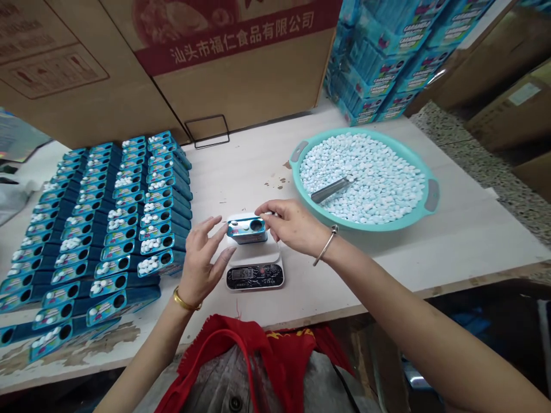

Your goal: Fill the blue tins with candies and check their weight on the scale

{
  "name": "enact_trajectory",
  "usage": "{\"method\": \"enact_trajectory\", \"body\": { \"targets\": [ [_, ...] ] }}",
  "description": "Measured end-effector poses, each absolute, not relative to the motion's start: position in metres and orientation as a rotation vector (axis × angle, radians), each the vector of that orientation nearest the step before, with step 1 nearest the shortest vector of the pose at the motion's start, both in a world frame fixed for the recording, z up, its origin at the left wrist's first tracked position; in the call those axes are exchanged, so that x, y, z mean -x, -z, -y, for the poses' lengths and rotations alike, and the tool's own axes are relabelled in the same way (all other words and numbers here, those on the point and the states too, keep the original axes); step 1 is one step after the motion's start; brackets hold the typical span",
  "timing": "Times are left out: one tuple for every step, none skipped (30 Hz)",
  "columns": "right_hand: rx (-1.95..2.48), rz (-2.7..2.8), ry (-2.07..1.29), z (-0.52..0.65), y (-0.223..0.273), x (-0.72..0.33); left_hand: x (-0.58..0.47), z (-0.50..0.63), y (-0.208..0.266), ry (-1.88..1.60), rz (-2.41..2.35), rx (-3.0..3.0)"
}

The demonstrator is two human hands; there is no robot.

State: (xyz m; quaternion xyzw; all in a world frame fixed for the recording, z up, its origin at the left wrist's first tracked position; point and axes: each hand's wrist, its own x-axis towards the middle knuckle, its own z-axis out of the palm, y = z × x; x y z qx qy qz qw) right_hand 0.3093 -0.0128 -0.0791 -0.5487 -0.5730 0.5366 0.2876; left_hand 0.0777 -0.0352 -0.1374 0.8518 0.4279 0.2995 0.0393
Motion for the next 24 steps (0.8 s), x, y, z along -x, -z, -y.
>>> {"method": "enact_trajectory", "body": {
  "targets": [
    [1.486,1.569,-1.423,0.013,0.079,-0.309,-0.082,0.033,0.138,-0.882,-1.322,-2.632],
    [1.502,1.617,-1.407,0.012,0.079,-0.308,-0.086,0.032,0.140,-0.851,-1.325,-2.645],
    [1.511,1.670,-1.387,0.012,0.079,-0.308,-0.091,0.031,0.140,-0.824,-1.319,-2.655],
    [1.516,1.724,-1.362,0.012,0.079,-0.307,-0.094,0.030,0.141,-0.803,-1.303,-2.665],
    [1.518,1.771,-1.333,0.011,0.078,-0.306,-0.097,0.030,0.141,-0.789,-1.285,-2.673],
    [1.521,1.806,-1.306,0.011,0.078,-0.306,-0.100,0.029,0.142,-0.784,-1.270,-2.677],
    [1.524,1.829,-1.285,0.010,0.077,-0.305,-0.101,0.029,0.141,-0.788,-1.263,-2.678],
    [1.526,1.839,-1.273,0.009,0.076,-0.305,-0.101,0.029,0.141,-0.798,-1.265,-2.675],
    [1.526,1.841,-1.267,0.008,0.075,-0.304,-0.101,0.029,0.140,-0.809,-1.272,-2.671],
    [1.522,1.839,-1.264,0.007,0.075,-0.303,-0.100,0.029,0.140,-0.817,-1.278,-2.670],
    [1.513,1.835,-1.267,0.006,0.074,-0.303,-0.099,0.029,0.140,-0.814,-1.279,-2.675],
    [1.502,1.826,-1.271,0.005,0.074,-0.303,-0.099,0.029,0.139,-0.797,-1.273,-2.688],
    [1.493,1.808,-1.277,0.004,0.073,-0.303,-0.099,0.028,0.139,-0.765,-1.264,-2.706],
    [1.486,1.778,-1.288,0.003,0.073,-0.305,-0.100,0.028,0.139,-0.725,-1.252,-2.729],
    [1.475,1.735,-1.304,0.003,0.073,-0.307,-0.102,0.028,0.138,-0.683,-1.242,-2.753],
    [1.459,1.681,-1.319,0.003,0.073,-0.310,-0.104,0.027,0.137,-0.645,-1.235,-2.775],
    [1.440,1.621,-1.332,0.003,0.073,-0.314,-0.107,0.026,0.135,-0.614,-1.233,-2.792],
    [1.417,1.555,-1.341,0.004,0.074,-0.319,-0.109,0.024,0.133,-0.587,-1.240,-2.803],
    [1.394,1.485,-1.348,0.005,0.075,-0.325,-0.112,0.023,0.130,-0.554,-1.255,-2.804],
    [1.378,1.411,-1.349,0.007,0.077,-0.332,-0.114,0.021,0.125,-0.506,-1.271,-2.797],
    [1.372,1.333,-1.340,0.010,0.079,-0.340,-0.115,0.018,0.121,-0.431,-1.280,-2.784],
    [1.377,1.257,-1.326,0.012,0.083,-0.349,-0.115,0.014,0.116,-0.336,-1.278,-2.768],
    [1.395,1.189,-1.297,0.014,0.088,-0.358,-0.115,0.008,0.110,-0.234,-1.258,-2.751],
    [1.427,1.135,-1.246,0.016,0.093,-0.369,-0.115,0.001,0.105,-0.146,-1.223,-2.735]
  ]
}}
